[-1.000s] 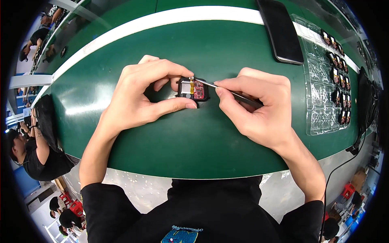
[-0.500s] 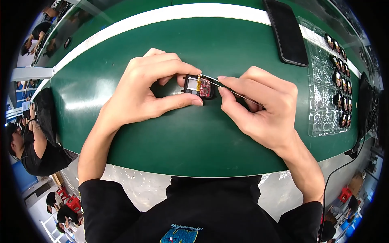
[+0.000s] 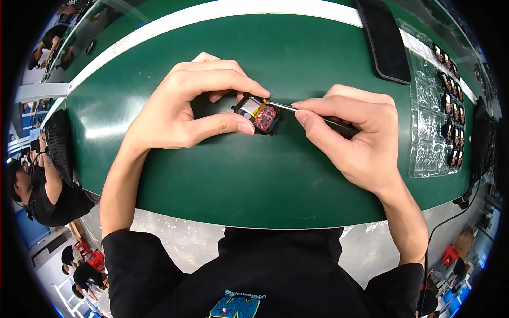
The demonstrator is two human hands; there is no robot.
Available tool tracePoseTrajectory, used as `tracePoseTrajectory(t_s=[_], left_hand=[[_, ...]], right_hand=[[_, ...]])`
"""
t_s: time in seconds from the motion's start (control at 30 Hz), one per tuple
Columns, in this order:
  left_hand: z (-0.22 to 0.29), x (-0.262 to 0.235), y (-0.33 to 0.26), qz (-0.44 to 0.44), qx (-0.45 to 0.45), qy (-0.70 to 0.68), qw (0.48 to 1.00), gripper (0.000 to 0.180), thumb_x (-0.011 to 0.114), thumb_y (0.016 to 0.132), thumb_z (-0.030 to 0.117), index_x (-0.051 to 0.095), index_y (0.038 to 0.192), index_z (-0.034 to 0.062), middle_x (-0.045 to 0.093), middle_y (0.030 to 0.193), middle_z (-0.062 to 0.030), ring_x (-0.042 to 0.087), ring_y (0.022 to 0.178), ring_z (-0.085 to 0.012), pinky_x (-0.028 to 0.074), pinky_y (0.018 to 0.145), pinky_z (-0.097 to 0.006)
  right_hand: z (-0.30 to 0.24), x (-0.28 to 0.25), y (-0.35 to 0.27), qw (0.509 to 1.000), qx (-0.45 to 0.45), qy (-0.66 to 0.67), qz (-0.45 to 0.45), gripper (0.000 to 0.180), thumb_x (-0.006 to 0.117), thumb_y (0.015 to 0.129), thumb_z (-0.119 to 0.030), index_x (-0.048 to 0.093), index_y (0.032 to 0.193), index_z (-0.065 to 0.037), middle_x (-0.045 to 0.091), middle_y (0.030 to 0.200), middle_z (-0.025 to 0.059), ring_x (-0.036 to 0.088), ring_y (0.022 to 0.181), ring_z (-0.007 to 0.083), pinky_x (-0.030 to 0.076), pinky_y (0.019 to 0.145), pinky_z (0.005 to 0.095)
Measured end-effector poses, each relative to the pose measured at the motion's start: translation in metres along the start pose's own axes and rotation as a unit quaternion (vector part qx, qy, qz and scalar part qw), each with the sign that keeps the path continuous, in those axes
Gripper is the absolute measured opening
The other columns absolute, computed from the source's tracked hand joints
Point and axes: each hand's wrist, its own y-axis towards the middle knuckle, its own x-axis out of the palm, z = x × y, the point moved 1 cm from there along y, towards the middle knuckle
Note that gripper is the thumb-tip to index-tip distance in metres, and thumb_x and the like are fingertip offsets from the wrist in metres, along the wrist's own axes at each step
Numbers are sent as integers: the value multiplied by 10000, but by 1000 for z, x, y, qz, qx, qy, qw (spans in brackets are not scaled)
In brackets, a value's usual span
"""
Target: Assemble small electronic components into a housing using tweezers.
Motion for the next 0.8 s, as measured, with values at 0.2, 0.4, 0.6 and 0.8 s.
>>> tracePoseTrajectory(t_s=[0.2, 0.4, 0.6, 0.8], left_hand=[[2, 2, -1, 13, 41, 18, 999, 553, 959, 768, 359, 838, 1212, 52, 764, 1000, -67, 626, 894, -212, 435, 805, -336], [7, 1, 1, -4, 1, 14, 1000, 522, 954, 775, 326, 832, 1201, 51, 770, 998, -61, 632, 899, -206, 432, 807, -330], [7, 3, 1, -2, 13, 25, 1000, 447, 945, 796, 300, 827, 1153, 58, 781, 997, -41, 634, 891, -203, 435, 760, -327], [7, 3, 1, 4, 29, 21, 999, 437, 942, 805, 298, 825, 1156, 65, 783, 1003, -39, 630, 882, -200, 437, 749, -324]], right_hand=[[-1, 2, -1, 1000, -2, -4, -8, 77, 794, 841, 34, 823, 912, 39, 646, 645, 71, 574, 518, 129, 396, 482, 301], [2, 0, -2, 999, -20, -21, -23, 141, 803, 858, 56, 852, 988, 32, 637, 667, 43, 539, 565, 92, 363, 524, 278], [1, 2, -2, 999, -38, -29, -23, 146, 807, 854, 56, 850, 992, 33, 630, 664, 45, 540, 561, 98, 362, 522, 281], [2, 0, -3, 999, -22, -23, -27, 154, 810, 851, 54, 852, 997, 33, 638, 667, 53, 544, 553, 98, 358, 517, 276]])
